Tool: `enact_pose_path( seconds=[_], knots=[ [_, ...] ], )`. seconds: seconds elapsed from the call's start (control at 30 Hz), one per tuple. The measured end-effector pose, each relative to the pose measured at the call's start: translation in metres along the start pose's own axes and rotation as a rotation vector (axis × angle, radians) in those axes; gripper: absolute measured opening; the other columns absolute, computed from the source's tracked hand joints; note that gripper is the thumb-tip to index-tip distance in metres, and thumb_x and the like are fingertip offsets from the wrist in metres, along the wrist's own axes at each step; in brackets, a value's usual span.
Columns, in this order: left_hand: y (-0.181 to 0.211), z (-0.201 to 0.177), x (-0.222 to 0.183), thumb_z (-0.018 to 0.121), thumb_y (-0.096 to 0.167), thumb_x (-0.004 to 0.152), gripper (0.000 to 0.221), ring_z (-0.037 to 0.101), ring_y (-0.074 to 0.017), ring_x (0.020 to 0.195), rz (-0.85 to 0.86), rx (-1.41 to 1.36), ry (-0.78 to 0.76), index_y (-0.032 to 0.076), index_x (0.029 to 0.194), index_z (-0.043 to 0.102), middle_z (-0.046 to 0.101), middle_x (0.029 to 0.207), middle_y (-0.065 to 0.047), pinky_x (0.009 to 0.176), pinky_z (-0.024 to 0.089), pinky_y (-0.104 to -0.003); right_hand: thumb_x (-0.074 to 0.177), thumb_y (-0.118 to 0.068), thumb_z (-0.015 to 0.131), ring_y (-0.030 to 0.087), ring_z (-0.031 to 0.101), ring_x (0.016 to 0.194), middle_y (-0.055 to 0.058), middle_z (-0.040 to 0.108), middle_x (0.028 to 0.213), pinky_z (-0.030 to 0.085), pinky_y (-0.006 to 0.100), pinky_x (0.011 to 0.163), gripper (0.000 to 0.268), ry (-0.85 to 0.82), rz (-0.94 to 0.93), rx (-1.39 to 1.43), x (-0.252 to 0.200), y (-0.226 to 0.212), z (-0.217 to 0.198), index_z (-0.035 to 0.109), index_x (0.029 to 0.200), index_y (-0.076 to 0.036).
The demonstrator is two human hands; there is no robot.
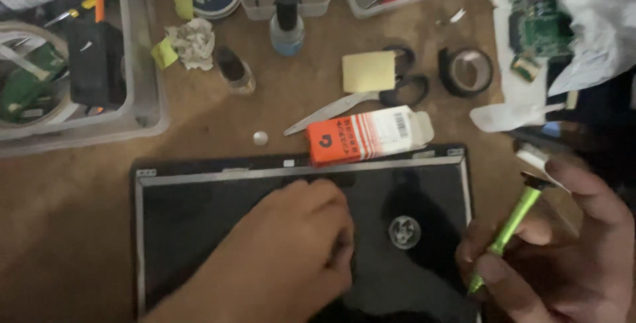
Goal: Repairing a laptop screen by unscrewing the frame and hinges.
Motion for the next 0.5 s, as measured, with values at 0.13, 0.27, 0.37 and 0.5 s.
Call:
enact_pose_path(
  seconds=[0.13, 0.27, 0.37, 0.5],
  knots=[
    [-0.018, -0.026, 0.001, 0.077, 0.019, 0.083, 0.014, 0.067, -0.0161, 0.082, -0.222, -0.304, -0.045, 0.007, 0.087, 0.070, 0.069, 0.088, -0.005, 0.070, 0.053, -0.030, 0.088, 0.002, 0.068, 0.019, 0.075, 0.075, 0.013, 0.072, 0.089, 0.062, 0.034, 0.071, 0.091, -0.099, -0.082, 0.116, -0.012, 0.008, 0.008, 0.021, 0.166, -0.010],
    [-0.041, -0.028, -0.004, 0.080, 0.027, 0.077, 0.021, 0.065, -0.0138, 0.065, -0.682, -0.375, -0.239, 0.008, 0.081, 0.072, 0.071, 0.071, -0.004, 0.058, 0.052, -0.030, 0.091, 0.001, 0.064, 0.019, 0.072, 0.076, 0.012, 0.071, 0.086, 0.061, 0.034, 0.072, 0.075, -0.125, -0.020, -0.003, -0.010, 0.065, -0.026, 0.030, 0.156, -0.012],
    [-0.048, -0.017, -0.009, 0.076, 0.021, 0.083, 0.013, 0.064, -0.0088, 0.063, -0.644, -0.518, -0.273, 0.008, 0.085, 0.074, 0.072, 0.070, -0.001, 0.058, 0.054, -0.026, 0.095, -0.001, 0.061, 0.020, 0.066, 0.075, 0.011, 0.066, 0.089, 0.060, 0.034, 0.066, 0.028, -0.301, -0.010, -0.086, -0.010, 0.103, -0.028, 0.056, 0.121, -0.009],
    [-0.039, -0.007, -0.011, 0.074, 0.013, 0.086, 0.011, 0.067, -0.0069, 0.074, -0.538, -0.949, -0.206, 0.003, 0.089, 0.071, 0.073, 0.081, -0.001, 0.067, 0.055, -0.025, 0.095, -0.003, 0.064, 0.016, 0.069, 0.076, 0.008, 0.068, 0.091, 0.063, 0.030, 0.063, 0.023, -0.265, -0.070, 0.082, -0.009, 0.053, 0.013, 0.060, 0.116, -0.012]
  ],
)
Point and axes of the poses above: each hand's wrist, its own x-axis towards the middle knuckle, its own z-axis out of the palm, y = z × x, the point moved 10 cm from there along x, towards the middle knuckle
